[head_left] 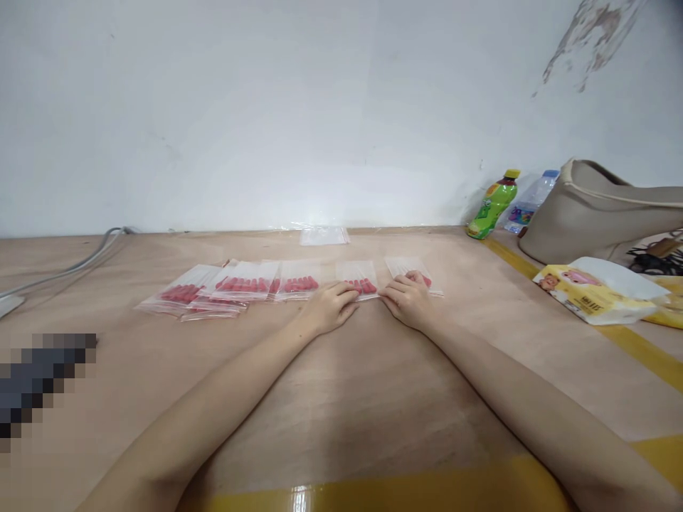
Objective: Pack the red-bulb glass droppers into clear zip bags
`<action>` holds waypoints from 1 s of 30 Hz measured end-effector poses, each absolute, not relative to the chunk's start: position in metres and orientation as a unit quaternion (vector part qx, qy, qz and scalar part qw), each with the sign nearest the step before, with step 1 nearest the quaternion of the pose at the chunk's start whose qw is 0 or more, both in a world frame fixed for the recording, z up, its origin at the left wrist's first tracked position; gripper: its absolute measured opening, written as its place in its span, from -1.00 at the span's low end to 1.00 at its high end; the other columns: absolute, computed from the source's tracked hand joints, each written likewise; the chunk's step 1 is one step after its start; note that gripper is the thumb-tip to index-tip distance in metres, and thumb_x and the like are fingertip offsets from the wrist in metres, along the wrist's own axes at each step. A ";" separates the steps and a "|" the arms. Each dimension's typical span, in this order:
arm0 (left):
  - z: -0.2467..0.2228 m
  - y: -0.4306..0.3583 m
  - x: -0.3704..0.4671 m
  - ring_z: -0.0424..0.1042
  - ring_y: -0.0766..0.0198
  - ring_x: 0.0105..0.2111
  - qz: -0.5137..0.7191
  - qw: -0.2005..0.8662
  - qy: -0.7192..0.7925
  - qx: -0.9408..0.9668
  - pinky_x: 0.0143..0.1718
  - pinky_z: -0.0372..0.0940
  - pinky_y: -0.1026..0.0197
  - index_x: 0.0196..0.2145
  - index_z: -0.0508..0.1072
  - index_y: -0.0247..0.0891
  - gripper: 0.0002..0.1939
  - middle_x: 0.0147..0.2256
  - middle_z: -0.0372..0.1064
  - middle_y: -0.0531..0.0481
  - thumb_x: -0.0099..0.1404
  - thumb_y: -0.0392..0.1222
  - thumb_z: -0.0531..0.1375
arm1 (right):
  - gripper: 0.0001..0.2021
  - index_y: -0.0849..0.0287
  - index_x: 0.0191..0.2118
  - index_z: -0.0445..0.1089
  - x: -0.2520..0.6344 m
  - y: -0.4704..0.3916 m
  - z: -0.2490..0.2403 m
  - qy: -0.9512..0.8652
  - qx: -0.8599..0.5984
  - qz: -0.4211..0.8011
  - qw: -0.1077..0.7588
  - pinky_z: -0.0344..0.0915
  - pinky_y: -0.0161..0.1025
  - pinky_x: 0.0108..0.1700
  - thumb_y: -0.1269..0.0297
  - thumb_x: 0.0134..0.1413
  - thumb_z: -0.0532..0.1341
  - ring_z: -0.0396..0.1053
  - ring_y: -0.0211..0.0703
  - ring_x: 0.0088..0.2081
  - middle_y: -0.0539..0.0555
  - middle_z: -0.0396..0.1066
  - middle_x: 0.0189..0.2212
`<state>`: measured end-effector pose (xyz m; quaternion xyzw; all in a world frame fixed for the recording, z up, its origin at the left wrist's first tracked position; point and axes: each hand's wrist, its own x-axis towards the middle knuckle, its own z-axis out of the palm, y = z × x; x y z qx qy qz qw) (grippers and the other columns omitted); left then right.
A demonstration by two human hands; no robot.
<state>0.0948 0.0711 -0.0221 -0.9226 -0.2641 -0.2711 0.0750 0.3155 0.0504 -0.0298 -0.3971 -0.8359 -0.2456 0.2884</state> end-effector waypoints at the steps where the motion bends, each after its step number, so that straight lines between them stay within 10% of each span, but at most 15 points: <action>1: -0.023 0.072 0.100 0.35 0.23 -0.18 -0.273 0.080 -0.258 -0.923 -0.12 0.27 0.17 -0.21 0.42 -0.26 -0.80 -0.21 0.38 -0.06 0.28 -0.21 0.05 | -0.78 0.18 -0.44 0.40 0.315 0.050 -0.029 -0.836 -0.399 -0.244 0.286 -0.08 -0.18 -0.24 0.37 0.13 0.04 0.24 -0.22 -0.39 0.04 0.42 -0.54; 30: -0.019 0.084 0.086 0.33 0.25 -0.34 -0.220 0.234 -0.193 -0.927 -0.25 0.21 0.17 -0.43 0.37 -0.31 -0.70 -0.41 0.37 -0.07 0.35 -0.30 -0.09 | -0.78 0.19 -0.46 0.35 0.319 0.044 -0.027 -0.840 -0.398 -0.244 0.276 -0.05 -0.13 -0.17 0.40 0.11 0.01 0.25 -0.21 -0.37 0.03 0.38 -0.53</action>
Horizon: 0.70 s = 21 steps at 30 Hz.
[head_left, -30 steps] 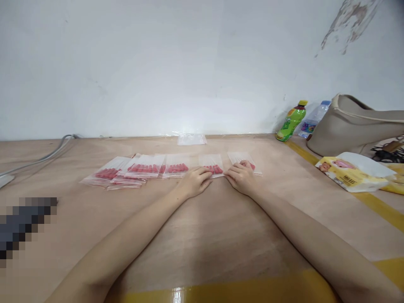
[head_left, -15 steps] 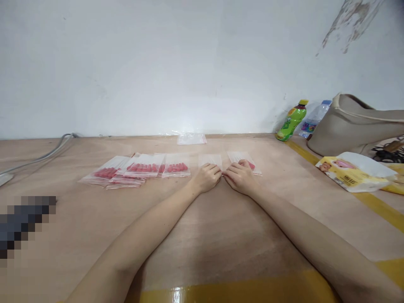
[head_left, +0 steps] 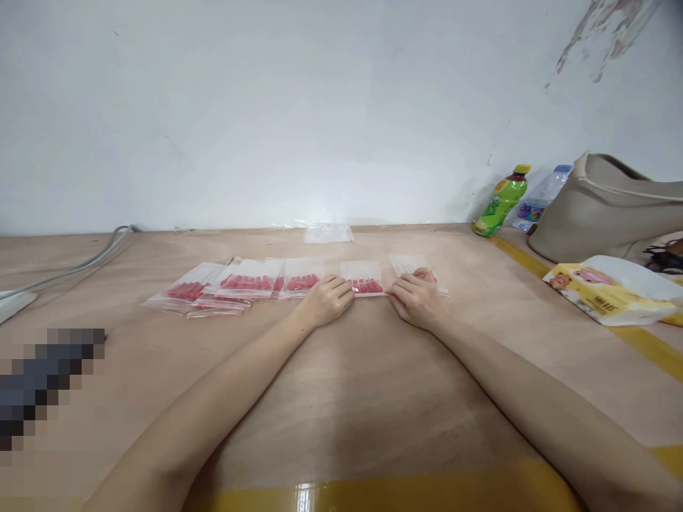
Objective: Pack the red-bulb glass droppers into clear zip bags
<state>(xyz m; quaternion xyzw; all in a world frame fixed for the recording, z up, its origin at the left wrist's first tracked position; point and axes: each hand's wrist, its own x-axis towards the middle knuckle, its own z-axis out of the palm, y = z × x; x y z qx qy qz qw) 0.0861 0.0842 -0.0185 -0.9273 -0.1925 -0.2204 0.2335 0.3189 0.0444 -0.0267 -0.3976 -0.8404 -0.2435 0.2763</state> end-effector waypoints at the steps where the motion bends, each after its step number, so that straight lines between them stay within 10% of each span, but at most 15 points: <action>1: -0.018 0.084 0.081 0.33 0.25 -0.34 -0.219 0.237 -0.197 -0.926 -0.26 0.21 0.17 -0.42 0.37 -0.31 -0.71 -0.41 0.37 -0.07 0.35 -0.30 -0.09 | -0.78 0.18 -0.46 0.36 0.319 0.044 -0.027 -0.840 -0.399 -0.241 0.277 -0.05 -0.13 -0.16 0.40 0.11 0.01 0.26 -0.21 -0.36 0.03 0.38 -0.52; 21: -0.014 0.073 0.072 0.36 0.18 -0.25 -0.226 0.207 -0.256 -0.917 -0.17 0.22 0.11 -0.32 0.41 -0.29 -0.71 -0.33 0.41 -0.11 0.33 -0.07 -0.01 | -0.82 0.14 -0.29 0.38 0.316 0.050 -0.026 -0.858 -0.394 -0.200 0.263 0.03 -0.21 -0.29 0.41 0.08 0.04 0.25 -0.15 -0.28 0.08 0.41 -0.29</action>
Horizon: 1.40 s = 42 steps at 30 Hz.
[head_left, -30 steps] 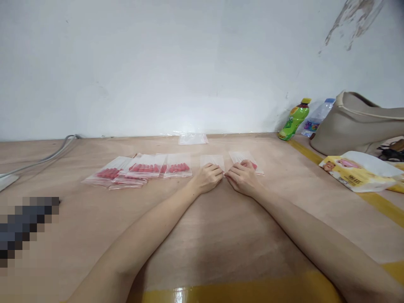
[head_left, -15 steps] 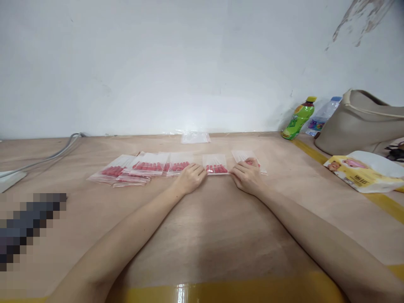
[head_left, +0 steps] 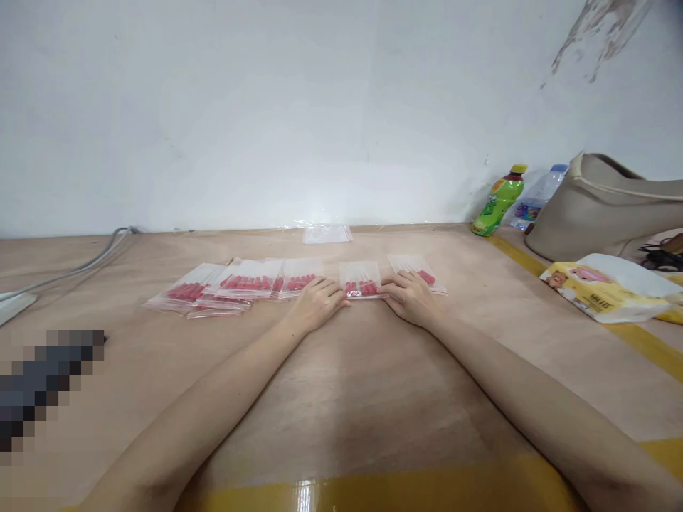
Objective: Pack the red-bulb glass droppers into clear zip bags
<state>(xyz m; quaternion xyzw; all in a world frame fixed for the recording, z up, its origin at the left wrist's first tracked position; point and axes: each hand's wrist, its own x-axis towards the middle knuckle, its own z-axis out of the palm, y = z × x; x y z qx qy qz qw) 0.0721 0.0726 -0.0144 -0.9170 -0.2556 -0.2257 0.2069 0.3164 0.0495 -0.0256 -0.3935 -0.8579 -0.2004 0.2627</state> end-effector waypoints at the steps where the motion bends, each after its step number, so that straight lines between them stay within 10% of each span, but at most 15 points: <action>1: -0.013 0.070 0.070 0.33 0.13 -0.15 -0.231 0.205 -0.264 -0.914 -0.08 0.17 0.04 -0.22 0.40 -0.28 -0.69 -0.24 0.40 -0.14 0.30 -0.01 0.02 | -0.82 0.15 -0.33 0.37 0.316 0.050 -0.026 -0.857 -0.396 -0.199 0.264 0.04 -0.22 -0.30 0.45 0.07 0.03 0.25 -0.16 -0.30 0.08 0.42 -0.30; 9: -0.015 0.058 0.043 0.12 -0.05 0.09 -0.221 0.188 -0.433 -0.854 0.13 -0.27 -0.24 -0.03 0.32 -0.28 -0.54 0.01 0.24 -0.25 0.24 0.08 0.03 | -0.84 0.14 -0.34 0.29 0.344 0.058 -0.020 -0.788 -0.456 -0.181 0.372 0.19 -0.20 -0.19 0.49 0.03 0.02 0.32 -0.10 -0.22 0.12 0.41 -0.20; 22: -0.019 0.063 0.069 0.23 0.00 0.01 -0.226 0.078 -0.381 -0.893 0.09 -0.06 -0.19 0.00 0.31 -0.26 -0.63 0.01 0.24 -0.22 0.29 -0.08 0.01 | -0.73 0.21 -0.30 0.35 0.367 0.029 -0.020 -0.738 -0.562 -0.236 0.290 0.05 -0.09 -0.18 0.55 -0.19 0.06 0.29 0.00 -0.21 0.17 0.40 -0.23; 30: -0.027 0.069 0.098 0.13 0.09 0.09 -0.269 0.034 -0.357 -0.894 0.11 0.06 0.04 0.06 0.25 -0.33 -0.55 0.07 0.16 -0.21 0.25 -0.12 0.07 | -0.74 0.16 -0.18 0.33 0.293 0.048 -0.011 -0.859 -0.418 -0.116 0.272 0.06 -0.11 -0.16 0.22 -0.03 0.15 0.29 -0.05 -0.20 0.14 0.39 -0.22; 42: -0.029 0.066 0.069 0.21 0.20 0.07 -0.276 -0.046 -0.353 -0.893 0.08 0.14 0.12 -0.01 0.36 -0.25 -0.67 0.06 0.22 -0.11 0.28 -0.19 0.03 | -0.72 0.18 -0.18 0.33 0.295 0.064 -0.040 -0.861 -0.315 -0.063 0.395 0.27 -0.24 -0.27 0.53 0.02 0.00 0.31 -0.20 -0.25 0.14 0.34 -0.27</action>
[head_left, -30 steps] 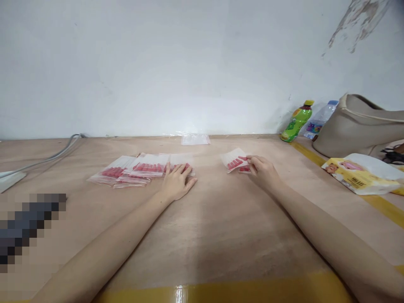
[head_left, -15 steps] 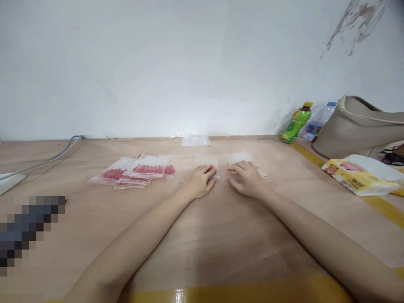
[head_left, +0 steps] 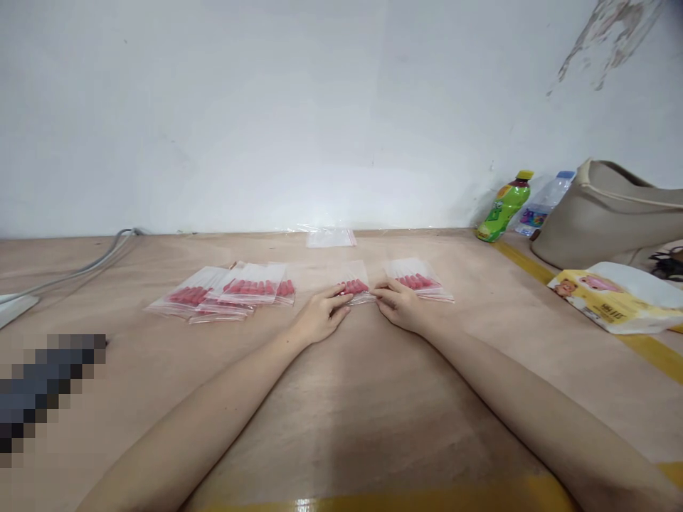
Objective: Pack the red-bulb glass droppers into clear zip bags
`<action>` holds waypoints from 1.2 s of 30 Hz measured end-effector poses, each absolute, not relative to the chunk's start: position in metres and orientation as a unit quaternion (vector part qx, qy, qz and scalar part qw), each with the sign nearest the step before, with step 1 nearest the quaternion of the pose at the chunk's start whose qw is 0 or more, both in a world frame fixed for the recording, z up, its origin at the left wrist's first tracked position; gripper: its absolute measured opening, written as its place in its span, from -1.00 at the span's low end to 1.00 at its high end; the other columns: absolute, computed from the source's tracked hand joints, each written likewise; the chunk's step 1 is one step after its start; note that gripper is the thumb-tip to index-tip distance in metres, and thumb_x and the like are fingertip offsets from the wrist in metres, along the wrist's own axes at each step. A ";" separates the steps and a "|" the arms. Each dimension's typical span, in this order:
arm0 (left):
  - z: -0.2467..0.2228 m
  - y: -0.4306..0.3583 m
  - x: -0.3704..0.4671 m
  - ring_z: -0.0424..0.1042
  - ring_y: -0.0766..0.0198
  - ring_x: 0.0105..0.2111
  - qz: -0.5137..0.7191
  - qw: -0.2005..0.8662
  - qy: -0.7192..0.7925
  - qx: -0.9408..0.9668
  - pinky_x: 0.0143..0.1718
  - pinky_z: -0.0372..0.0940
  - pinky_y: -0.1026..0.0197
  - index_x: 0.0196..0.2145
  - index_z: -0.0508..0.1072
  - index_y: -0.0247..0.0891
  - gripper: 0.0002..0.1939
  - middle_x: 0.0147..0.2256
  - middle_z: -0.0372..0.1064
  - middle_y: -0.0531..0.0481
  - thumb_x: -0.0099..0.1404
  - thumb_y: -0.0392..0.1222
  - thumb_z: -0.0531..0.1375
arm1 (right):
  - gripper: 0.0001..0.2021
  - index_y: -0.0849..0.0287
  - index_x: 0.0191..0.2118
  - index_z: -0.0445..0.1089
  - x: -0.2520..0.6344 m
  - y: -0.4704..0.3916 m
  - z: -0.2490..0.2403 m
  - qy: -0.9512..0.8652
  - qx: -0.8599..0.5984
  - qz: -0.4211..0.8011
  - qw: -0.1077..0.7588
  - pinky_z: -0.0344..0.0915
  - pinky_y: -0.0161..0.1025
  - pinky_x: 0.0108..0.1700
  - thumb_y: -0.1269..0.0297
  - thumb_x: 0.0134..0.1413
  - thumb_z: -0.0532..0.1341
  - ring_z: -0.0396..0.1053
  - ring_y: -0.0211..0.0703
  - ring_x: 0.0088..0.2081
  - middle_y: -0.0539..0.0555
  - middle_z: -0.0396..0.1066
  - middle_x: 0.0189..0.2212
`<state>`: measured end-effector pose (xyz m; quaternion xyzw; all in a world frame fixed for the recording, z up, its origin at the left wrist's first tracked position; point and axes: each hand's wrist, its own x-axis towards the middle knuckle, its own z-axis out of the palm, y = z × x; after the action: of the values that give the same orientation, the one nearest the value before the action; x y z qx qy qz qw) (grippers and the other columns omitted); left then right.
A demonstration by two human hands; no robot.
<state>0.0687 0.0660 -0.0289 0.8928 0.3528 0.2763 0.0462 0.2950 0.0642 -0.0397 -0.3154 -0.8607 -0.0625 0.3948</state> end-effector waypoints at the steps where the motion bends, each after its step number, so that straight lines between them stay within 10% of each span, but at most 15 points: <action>1: -0.029 0.066 0.069 0.21 0.20 0.07 0.277 0.048 0.353 0.892 0.08 0.14 0.11 -0.01 0.36 -0.24 -0.67 0.06 0.22 -0.10 0.28 -0.20 0.03 | -0.75 0.17 -0.21 0.35 0.295 0.065 -0.039 -0.860 -0.317 -0.089 0.389 0.26 -0.24 -0.27 0.51 0.04 0.01 0.31 -0.20 -0.27 0.13 0.35 -0.30; 10: -0.027 0.066 0.069 0.23 0.19 0.05 0.284 0.039 0.348 0.892 0.07 0.16 0.10 -0.02 0.37 -0.23 -0.68 0.04 0.25 -0.09 0.28 -0.21 0.05 | -0.82 0.17 -0.43 0.40 0.292 0.064 -0.027 -0.850 -0.347 -0.264 0.294 0.01 -0.20 -0.21 0.43 0.09 0.08 0.24 -0.27 -0.39 0.02 0.41 -0.48; 36: -0.022 0.092 0.103 0.39 0.23 -0.33 0.248 -0.171 0.191 0.934 -0.26 0.27 0.14 -0.43 0.39 -0.28 -0.70 -0.39 0.41 -0.10 0.32 -0.29 -0.09 | -0.75 0.22 -0.42 0.34 0.281 0.059 -0.026 -0.851 -0.362 -0.275 0.263 -0.07 -0.12 -0.13 0.39 0.16 -0.04 0.18 -0.20 -0.38 0.07 0.34 -0.49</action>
<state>0.1027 0.0918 -0.0218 0.9341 0.1908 0.2482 -0.1714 0.2811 0.0586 -0.0260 -0.3621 -0.8510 -0.2752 0.2627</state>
